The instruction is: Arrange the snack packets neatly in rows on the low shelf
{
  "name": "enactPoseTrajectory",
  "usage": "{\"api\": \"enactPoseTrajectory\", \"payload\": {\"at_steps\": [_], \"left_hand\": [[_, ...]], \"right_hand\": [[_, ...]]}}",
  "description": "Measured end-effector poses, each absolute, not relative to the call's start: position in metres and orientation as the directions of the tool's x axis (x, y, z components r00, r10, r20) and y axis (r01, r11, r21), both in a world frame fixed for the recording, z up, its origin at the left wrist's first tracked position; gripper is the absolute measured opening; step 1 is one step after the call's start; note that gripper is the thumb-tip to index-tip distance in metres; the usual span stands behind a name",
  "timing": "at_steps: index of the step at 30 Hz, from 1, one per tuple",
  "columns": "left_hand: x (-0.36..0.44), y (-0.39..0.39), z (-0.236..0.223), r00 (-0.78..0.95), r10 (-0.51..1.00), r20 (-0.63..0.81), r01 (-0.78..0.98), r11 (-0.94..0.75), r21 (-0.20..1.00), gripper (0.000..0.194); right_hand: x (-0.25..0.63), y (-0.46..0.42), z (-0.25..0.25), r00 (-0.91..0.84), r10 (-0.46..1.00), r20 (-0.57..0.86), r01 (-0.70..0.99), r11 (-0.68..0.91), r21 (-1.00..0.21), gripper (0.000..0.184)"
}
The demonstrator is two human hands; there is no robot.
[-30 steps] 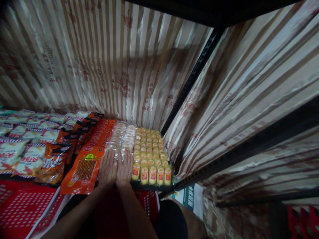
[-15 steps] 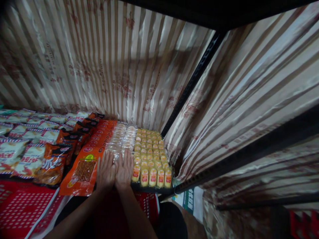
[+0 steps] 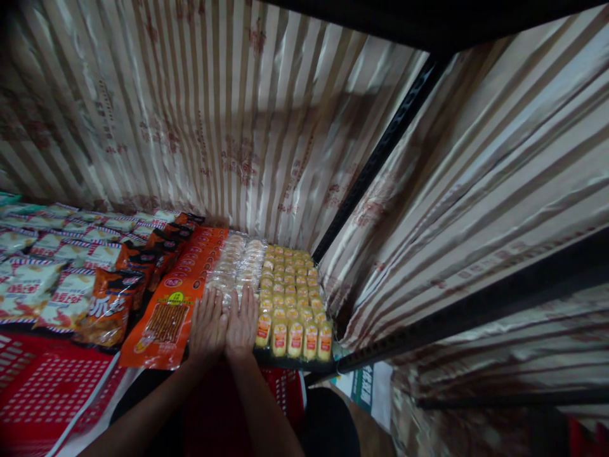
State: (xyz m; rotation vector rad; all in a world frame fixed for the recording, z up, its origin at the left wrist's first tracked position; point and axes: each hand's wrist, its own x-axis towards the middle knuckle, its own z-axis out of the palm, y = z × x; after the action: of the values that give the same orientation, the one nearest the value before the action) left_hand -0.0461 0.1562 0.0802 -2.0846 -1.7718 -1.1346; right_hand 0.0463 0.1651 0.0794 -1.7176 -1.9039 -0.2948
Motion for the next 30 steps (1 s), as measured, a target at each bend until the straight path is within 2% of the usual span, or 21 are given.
{"api": "enactPoseTrajectory", "payload": {"at_steps": [6,11,20,30], "left_hand": [[-0.046,0.155,0.097,-0.03,0.788,0.615,0.872,-0.281,0.402,0.047],[-0.043,0.156,0.084,-0.043,0.799,0.6,0.855,-0.282,0.436,0.049],[-0.043,0.154,0.08,-0.009,0.786,0.619,0.877,-0.291,0.382,0.047],[-0.054,0.127,0.085,0.068,0.723,0.688,0.877,-0.372,0.304,0.05]], "right_hand": [[0.048,0.163,0.094,-0.042,0.843,0.537,0.951,0.198,-0.237,0.045],[0.046,0.165,0.095,-0.006,0.858,0.513,0.951,0.164,-0.262,0.044],[0.049,0.166,0.089,-0.005,0.858,0.514,0.939,0.181,-0.292,0.044],[0.056,0.148,0.105,-0.041,0.807,0.589,0.879,0.309,-0.363,0.045]]}}
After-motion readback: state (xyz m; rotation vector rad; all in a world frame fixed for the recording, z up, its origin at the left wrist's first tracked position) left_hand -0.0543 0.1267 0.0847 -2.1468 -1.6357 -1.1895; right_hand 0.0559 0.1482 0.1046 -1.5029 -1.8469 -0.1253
